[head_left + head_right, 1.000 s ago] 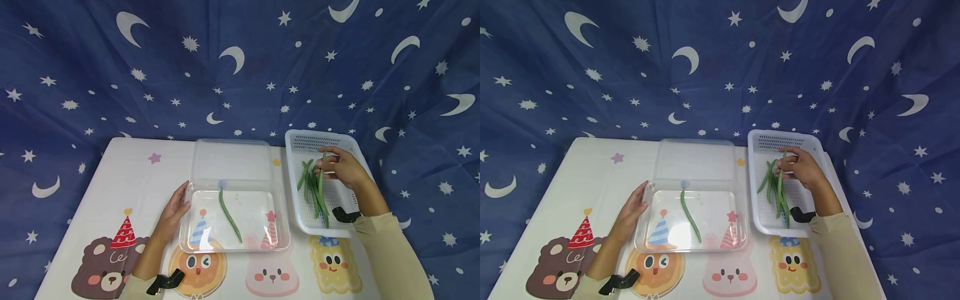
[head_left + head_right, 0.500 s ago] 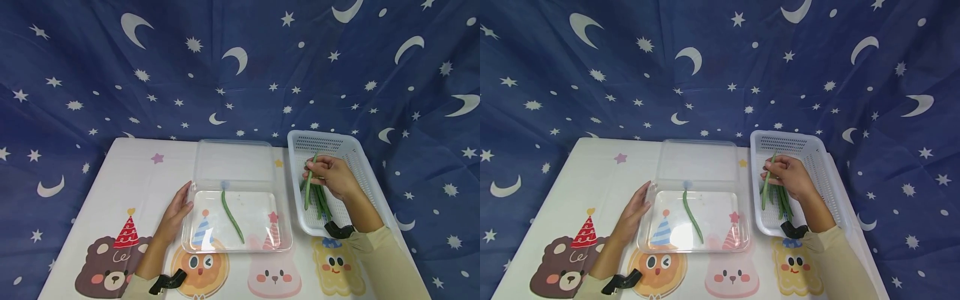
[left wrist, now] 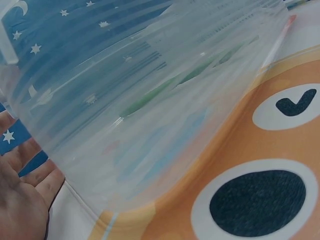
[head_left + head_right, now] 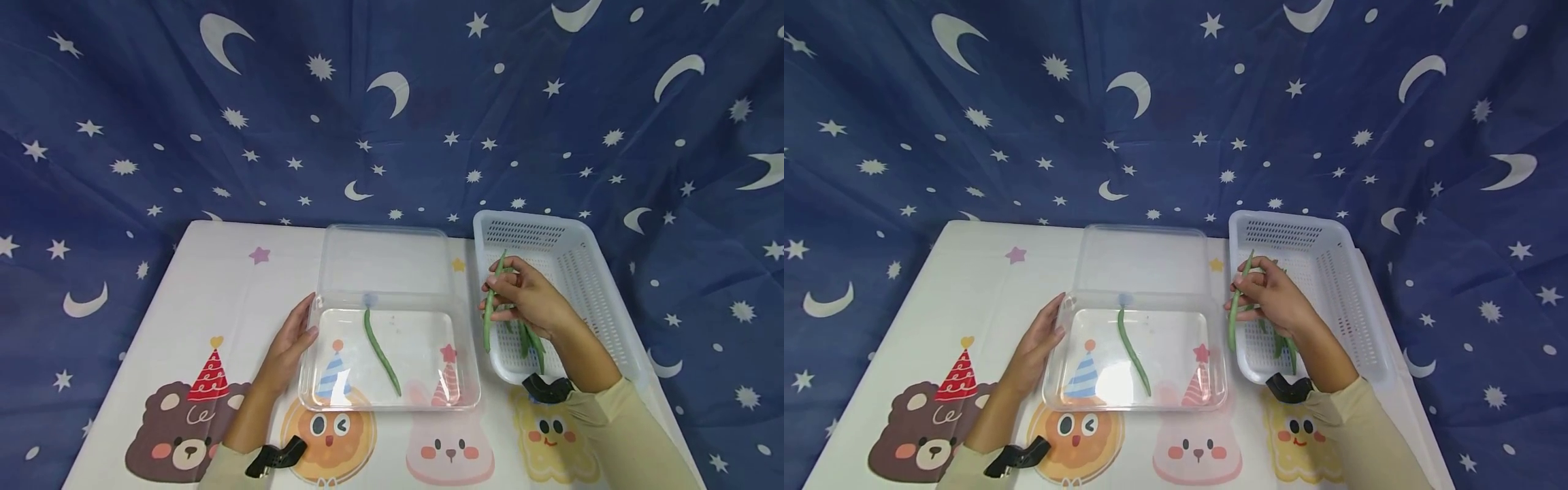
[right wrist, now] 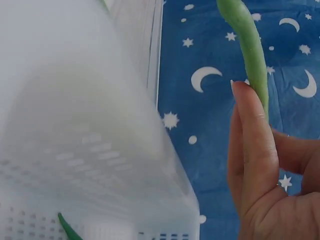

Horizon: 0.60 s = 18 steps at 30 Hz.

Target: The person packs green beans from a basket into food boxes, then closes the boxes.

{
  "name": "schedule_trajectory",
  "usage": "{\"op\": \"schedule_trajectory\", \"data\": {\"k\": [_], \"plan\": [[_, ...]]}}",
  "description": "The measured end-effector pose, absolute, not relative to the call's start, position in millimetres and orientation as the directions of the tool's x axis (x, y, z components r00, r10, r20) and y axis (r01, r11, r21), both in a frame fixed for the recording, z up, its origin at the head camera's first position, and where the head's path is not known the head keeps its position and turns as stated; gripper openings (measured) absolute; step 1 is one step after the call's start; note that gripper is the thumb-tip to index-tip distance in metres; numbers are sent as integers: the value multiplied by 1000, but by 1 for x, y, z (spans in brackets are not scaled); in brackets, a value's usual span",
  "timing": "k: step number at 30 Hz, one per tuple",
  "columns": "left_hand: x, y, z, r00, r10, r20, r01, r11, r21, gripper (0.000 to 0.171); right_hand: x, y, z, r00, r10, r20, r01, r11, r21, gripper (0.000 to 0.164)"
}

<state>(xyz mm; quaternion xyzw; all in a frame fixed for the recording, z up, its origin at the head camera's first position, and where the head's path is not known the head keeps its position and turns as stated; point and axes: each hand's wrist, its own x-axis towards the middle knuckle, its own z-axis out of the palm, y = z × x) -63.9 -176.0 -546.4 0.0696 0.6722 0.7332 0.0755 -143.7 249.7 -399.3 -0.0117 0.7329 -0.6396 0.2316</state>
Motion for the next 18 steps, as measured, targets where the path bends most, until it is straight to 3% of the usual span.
{"op": "schedule_trajectory", "data": {"k": [7,18], "plan": [[-63,-176,-544,-977,211,-7,-23,-73,997,63,-136,239,-399,-880,-324,-348,293,206,-934,51],[-63,-176,-543,-977,213,2,-17,-85,996,62,-125,226,-398,-865,-339,-370,311,217,-925,54]]}}
